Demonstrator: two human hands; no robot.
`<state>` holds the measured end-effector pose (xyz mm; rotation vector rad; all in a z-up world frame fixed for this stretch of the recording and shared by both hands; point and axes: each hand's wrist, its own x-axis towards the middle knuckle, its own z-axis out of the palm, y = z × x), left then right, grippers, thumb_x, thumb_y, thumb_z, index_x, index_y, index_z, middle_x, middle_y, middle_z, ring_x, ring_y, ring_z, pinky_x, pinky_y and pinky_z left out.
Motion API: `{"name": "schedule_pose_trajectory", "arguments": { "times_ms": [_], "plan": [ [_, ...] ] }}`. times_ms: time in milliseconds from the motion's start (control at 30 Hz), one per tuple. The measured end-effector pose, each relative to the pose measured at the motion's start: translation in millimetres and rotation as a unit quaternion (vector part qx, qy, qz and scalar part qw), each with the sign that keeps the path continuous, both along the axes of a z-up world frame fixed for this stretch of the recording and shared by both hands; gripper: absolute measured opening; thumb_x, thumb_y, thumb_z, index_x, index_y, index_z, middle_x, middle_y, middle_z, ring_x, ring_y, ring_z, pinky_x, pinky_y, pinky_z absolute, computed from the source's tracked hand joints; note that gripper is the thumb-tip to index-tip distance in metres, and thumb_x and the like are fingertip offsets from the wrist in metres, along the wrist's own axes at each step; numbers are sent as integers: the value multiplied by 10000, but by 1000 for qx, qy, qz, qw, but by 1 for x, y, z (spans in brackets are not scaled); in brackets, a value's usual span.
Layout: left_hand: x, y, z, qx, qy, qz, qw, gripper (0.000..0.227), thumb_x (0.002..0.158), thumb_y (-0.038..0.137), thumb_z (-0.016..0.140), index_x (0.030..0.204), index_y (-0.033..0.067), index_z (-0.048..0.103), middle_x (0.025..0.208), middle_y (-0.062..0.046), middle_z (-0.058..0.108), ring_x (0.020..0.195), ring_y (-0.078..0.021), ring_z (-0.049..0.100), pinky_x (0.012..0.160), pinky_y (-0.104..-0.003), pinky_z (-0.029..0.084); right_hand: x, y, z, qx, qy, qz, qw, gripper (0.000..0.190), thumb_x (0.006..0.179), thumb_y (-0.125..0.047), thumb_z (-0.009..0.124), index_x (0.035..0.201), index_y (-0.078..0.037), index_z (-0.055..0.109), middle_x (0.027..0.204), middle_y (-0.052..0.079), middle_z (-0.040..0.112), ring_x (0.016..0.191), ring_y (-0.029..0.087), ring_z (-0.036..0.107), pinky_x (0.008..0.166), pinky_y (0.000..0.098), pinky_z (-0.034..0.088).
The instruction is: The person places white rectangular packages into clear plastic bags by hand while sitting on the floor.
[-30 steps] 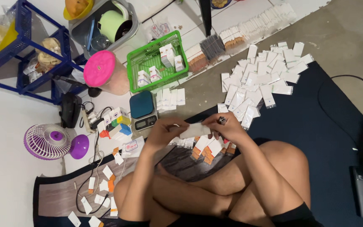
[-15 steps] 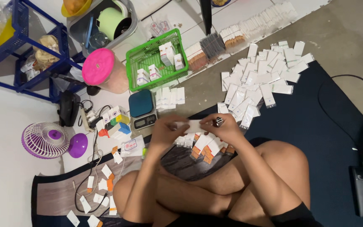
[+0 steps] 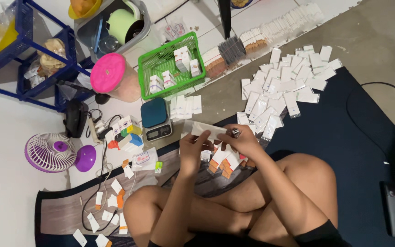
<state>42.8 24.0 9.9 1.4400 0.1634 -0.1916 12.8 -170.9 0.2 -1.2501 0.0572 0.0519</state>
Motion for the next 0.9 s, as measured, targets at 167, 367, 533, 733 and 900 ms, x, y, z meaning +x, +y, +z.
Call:
{"name": "schedule_pose_trajectory", "arguments": {
  "times_ms": [167, 367, 533, 733, 900],
  "plan": [
    [0, -10, -16, -34, -7, 122, 992, 235, 993, 41, 908, 890, -90, 742, 665, -165, 604, 474, -283, 665, 460, -400, 600, -3, 12, 4, -3, 9, -47, 999, 69, 974, -18, 849, 1039, 3, 859, 603, 197, 764, 365, 132, 525, 350, 222, 350],
    [2, -19, -4, -71, -14, 212, 975, 209, 1054, 107, 871, 921, -29, 785, 732, -99, 589, 513, -221, 614, 476, -361, 537, -5, 19, -1, -4, 21, -68, 997, 90, 990, -33, 849, 1068, 12, 854, 608, 203, 758, 383, 145, 522, 347, 235, 351],
    [9, -20, -15, -103, -25, 246, 963, 129, 1033, 105, 880, 962, 13, 823, 749, -91, 590, 551, -211, 611, 523, -339, 530, -3, 20, -8, 8, 41, -64, 997, 95, 999, -57, 852, 1068, 8, 855, 613, 204, 757, 386, 143, 509, 307, 240, 355],
    [18, -17, 0, -122, -15, 227, 966, 119, 1034, 103, 851, 1066, -11, 863, 712, -66, 570, 591, -197, 609, 608, -318, 561, 0, 13, -10, -51, 35, -20, 998, 172, 975, -91, 880, 1118, -2, 845, 669, 182, 802, 411, 128, 523, 363, 225, 384],
    [26, 4, -4, 81, -104, 55, 990, 81, 974, 134, 955, 1034, 81, 941, 773, -99, 764, 721, -168, 662, 741, -329, 583, 16, -4, -40, -72, -11, -76, 994, 412, 963, -120, 927, 1369, -143, 855, 1131, 136, 882, 609, 143, 698, 396, 225, 516]
  ]
}}
